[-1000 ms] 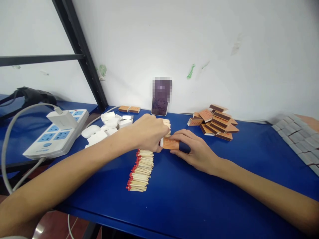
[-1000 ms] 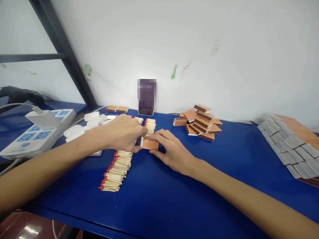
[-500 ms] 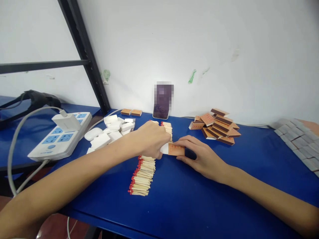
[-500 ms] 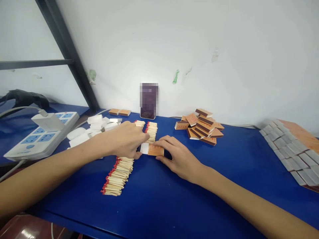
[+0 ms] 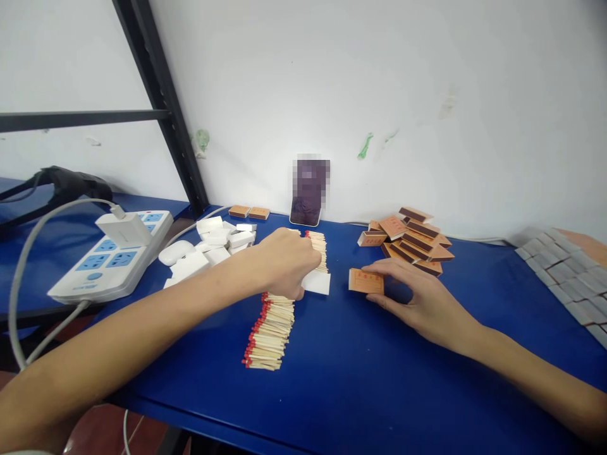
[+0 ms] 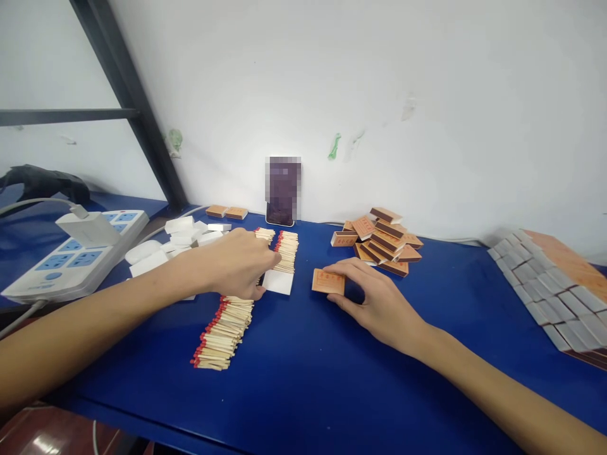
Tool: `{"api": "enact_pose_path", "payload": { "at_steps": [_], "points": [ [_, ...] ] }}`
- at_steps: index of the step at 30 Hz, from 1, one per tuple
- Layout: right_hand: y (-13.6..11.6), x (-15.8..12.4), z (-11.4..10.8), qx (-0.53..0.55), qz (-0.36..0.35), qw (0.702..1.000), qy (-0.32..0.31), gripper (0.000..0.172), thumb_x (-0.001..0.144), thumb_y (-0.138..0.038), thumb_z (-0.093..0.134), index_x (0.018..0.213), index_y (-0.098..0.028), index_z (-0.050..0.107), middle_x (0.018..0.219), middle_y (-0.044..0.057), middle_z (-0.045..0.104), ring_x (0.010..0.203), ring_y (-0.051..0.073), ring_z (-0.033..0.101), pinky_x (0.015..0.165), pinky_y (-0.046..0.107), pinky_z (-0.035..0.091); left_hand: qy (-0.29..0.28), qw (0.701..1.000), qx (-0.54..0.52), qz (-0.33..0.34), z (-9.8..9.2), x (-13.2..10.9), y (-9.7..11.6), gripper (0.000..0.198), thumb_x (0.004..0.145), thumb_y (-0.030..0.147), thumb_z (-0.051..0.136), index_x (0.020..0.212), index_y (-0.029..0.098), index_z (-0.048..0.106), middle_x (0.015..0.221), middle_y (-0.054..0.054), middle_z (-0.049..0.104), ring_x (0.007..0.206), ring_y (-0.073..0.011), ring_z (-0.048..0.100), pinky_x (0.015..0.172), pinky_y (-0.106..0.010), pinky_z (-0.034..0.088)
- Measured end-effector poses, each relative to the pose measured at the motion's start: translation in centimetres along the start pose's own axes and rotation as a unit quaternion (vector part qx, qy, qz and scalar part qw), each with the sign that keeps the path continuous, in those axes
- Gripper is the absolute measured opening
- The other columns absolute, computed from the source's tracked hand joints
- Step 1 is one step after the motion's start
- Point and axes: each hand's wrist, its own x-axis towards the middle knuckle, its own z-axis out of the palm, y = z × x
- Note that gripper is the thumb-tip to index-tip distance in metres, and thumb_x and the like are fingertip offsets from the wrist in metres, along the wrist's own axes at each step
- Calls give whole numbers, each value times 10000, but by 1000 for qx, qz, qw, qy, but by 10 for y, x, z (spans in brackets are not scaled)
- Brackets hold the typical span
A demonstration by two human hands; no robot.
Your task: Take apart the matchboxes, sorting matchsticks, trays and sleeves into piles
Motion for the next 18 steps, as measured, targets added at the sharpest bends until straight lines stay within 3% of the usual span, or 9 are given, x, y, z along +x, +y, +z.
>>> {"api": "enact_pose_path", "payload": {
  "at_steps": [5,9,12,15,18],
  "points": [
    [6,-9,-17,-66,1,996,57,286,918,-396,617,1167,-255,613,1131,68,712,1013,246,685,853,397,566,-4,1000,0,-4,-1,1,1,226,707,332,658,839,155,703,650,-76,655,571,-198,562,494,-317,248],
    [12,-14,-39,-130,28,984,121,299,894,-420,630,1132,-239,645,1072,72,725,844,207,683,764,350,547,-14,1000,3,-8,-3,2,1,229,709,340,658,835,156,705,670,-83,661,575,-202,568,488,-317,255],
    [28,-17,-57,-136,149,959,198,343,819,-502,654,1022,-225,665,941,66,718,760,202,657,717,348,514,-19,1000,1,-12,-4,2,1,224,712,342,651,830,160,706,676,-86,663,581,-206,571,494,-319,272],
    [58,-21,-71,-55,286,917,273,352,755,-541,635,918,-229,608,873,60,691,743,212,641,670,349,481,-22,1000,-2,-16,-5,3,1,236,713,340,644,851,161,711,713,-94,676,600,-211,579,510,-321,294],
    [89,-28,-78,-112,361,889,259,319,736,-547,592,802,-236,562,792,57,674,699,229,615,627,354,425,-20,1000,-7,-20,-5,3,1,254,709,335,640,874,159,718,748,-102,684,627,-211,584,535,-320,314]
  ]
}}
